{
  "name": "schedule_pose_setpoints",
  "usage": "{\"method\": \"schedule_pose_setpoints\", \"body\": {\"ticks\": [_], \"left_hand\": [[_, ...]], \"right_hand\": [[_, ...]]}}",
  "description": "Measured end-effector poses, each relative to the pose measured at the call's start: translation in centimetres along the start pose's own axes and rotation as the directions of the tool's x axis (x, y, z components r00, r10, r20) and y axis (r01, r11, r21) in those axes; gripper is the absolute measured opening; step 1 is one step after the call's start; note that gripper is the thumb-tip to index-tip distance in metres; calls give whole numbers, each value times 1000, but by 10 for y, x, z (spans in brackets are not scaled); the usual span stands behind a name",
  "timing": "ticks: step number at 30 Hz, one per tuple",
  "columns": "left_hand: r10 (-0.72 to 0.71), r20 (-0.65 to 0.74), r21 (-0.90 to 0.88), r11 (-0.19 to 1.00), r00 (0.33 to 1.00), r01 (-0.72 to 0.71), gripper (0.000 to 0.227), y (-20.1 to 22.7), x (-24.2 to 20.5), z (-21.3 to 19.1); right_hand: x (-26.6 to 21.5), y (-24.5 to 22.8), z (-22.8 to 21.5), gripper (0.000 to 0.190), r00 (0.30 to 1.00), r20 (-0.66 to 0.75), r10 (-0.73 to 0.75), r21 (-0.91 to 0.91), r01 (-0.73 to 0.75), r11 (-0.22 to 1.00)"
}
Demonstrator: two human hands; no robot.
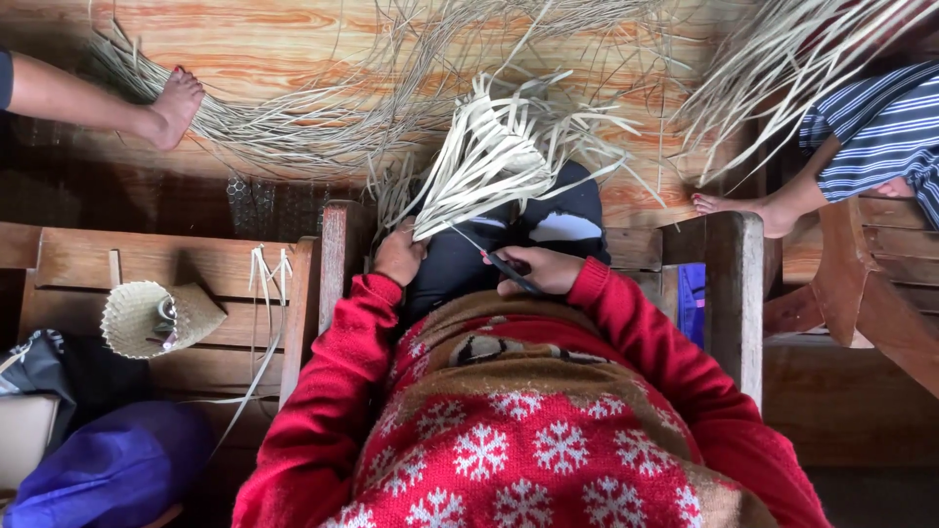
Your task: Weaving and trimming natural fiber strips to create a handcrafted item.
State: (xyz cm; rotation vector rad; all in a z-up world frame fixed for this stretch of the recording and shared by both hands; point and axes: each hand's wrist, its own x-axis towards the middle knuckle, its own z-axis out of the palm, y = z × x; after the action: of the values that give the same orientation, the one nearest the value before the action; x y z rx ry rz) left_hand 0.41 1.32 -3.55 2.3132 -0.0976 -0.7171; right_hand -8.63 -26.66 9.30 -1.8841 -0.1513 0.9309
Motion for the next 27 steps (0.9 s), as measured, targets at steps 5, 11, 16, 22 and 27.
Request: {"method": "schedule_pose_setpoints", "body": {"ticks": [5, 11, 16, 22, 27], "left_hand": [[-12, 12, 16, 1000, 1000, 12, 29, -4, 1, -1], [16, 17, 7, 1000, 1000, -16, 29, 1, 2, -5], [28, -11, 99, 995, 1000, -27, 27, 2, -6, 0], [-3, -52, 359, 933, 999, 22, 25, 38, -51, -9], [121, -122, 481, 875, 985, -48, 26, 42, -70, 3]], "right_hand": [[-18, -6, -2, 73, 991, -114, 76, -375, -114, 920], [-69, -44, -43, 70, 970, -124, 210, -656, -239, 716], [-64, -27, -36, 56, 960, -138, 243, -754, -261, 604], [-43, -7, -58, 23, 943, -286, 169, -763, -331, 556], [-37, 0, -68, 20, 936, -290, 197, -752, -350, 558]]}}
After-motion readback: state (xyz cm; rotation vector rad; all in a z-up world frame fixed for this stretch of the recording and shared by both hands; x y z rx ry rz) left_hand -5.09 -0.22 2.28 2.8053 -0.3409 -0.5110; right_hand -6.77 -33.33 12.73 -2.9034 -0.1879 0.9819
